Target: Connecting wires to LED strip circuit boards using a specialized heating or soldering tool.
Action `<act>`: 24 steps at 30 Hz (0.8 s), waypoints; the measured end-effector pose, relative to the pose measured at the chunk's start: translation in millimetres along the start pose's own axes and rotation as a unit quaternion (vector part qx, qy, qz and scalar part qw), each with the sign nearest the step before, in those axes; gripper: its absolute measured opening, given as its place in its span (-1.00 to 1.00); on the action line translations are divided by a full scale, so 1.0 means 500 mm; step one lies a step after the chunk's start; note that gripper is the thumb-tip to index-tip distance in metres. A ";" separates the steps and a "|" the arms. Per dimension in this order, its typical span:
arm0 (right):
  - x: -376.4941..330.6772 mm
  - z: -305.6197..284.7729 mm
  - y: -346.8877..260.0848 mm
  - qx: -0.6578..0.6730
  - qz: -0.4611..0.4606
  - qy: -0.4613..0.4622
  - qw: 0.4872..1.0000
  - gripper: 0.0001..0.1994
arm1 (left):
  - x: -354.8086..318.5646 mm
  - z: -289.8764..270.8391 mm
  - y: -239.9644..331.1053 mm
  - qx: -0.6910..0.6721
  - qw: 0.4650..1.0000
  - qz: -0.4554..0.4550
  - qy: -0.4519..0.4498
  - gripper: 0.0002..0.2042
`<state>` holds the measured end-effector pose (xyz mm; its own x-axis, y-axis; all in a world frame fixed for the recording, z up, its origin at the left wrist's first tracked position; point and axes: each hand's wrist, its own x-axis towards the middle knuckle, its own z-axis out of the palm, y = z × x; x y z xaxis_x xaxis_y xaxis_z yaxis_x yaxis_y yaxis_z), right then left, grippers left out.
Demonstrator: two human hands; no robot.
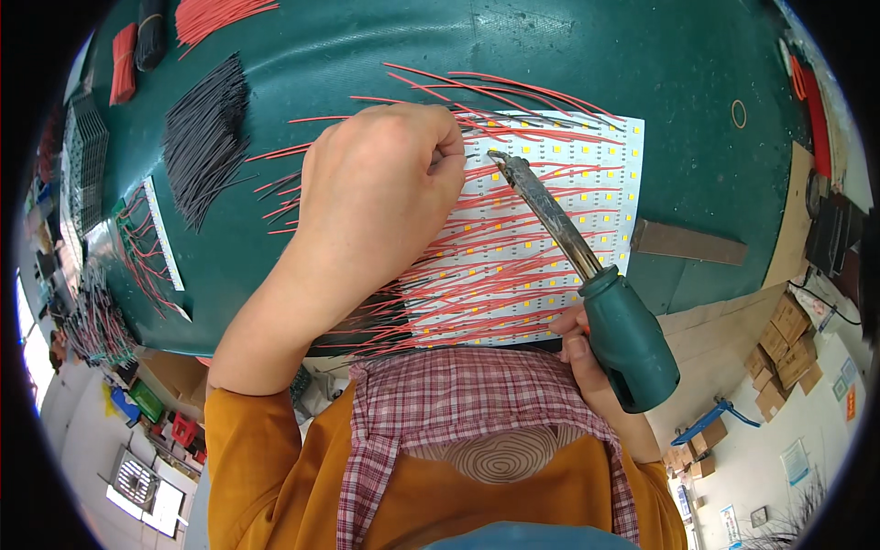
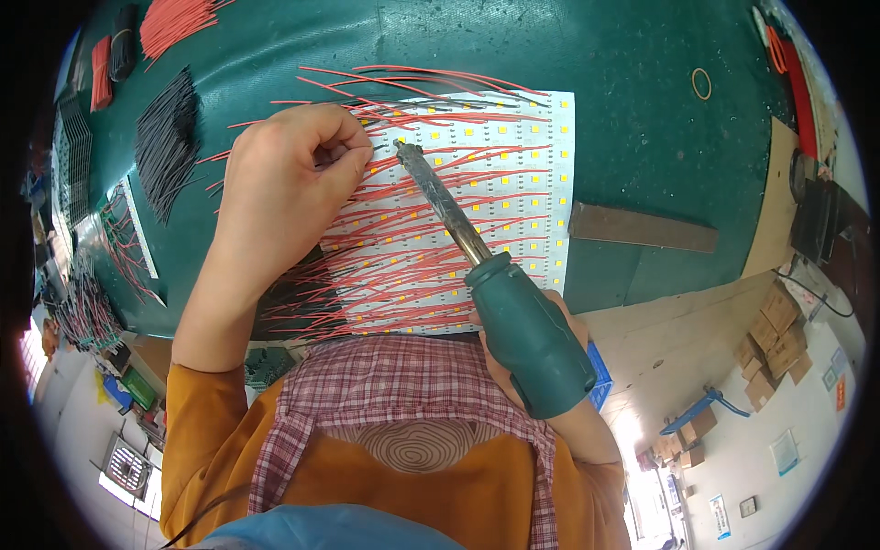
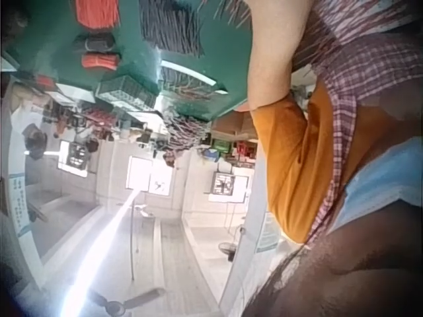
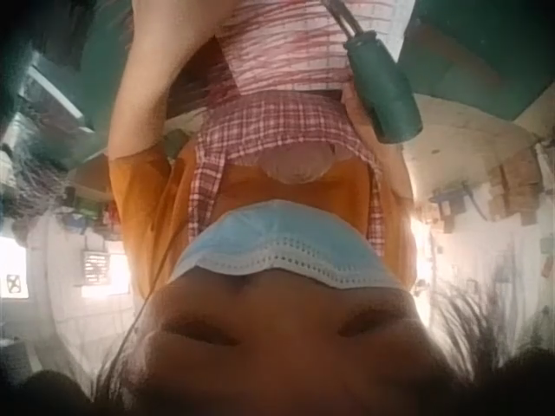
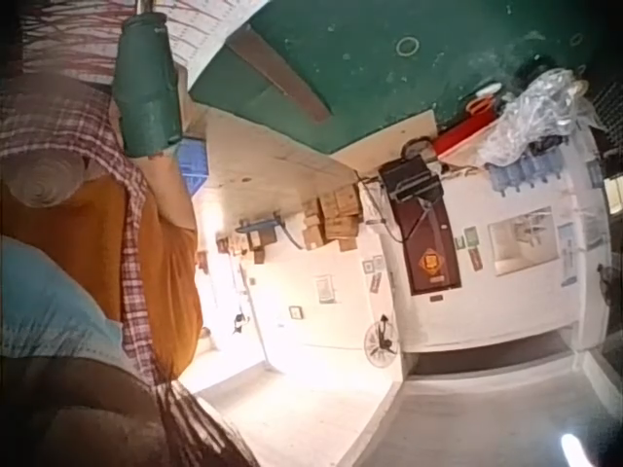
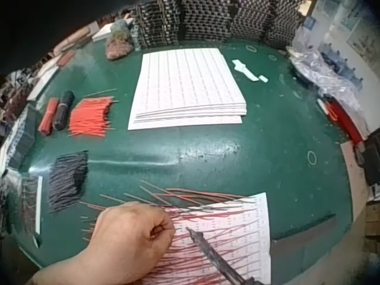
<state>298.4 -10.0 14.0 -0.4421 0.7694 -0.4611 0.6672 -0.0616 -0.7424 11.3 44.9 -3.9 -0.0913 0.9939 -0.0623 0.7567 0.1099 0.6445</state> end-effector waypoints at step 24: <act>0.025 -0.005 -0.034 -0.134 -0.099 -0.006 0.986 -0.73 | 0.014 -0.008 0.000 0.033 0.998 -0.016 -0.047 -0.93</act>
<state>283.0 2.4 22.3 -0.5845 0.7426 -0.3270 0.7012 0.2594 -0.6641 8.1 52.1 -1.6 -0.0584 0.9861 -0.1553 0.7956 0.1399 0.5895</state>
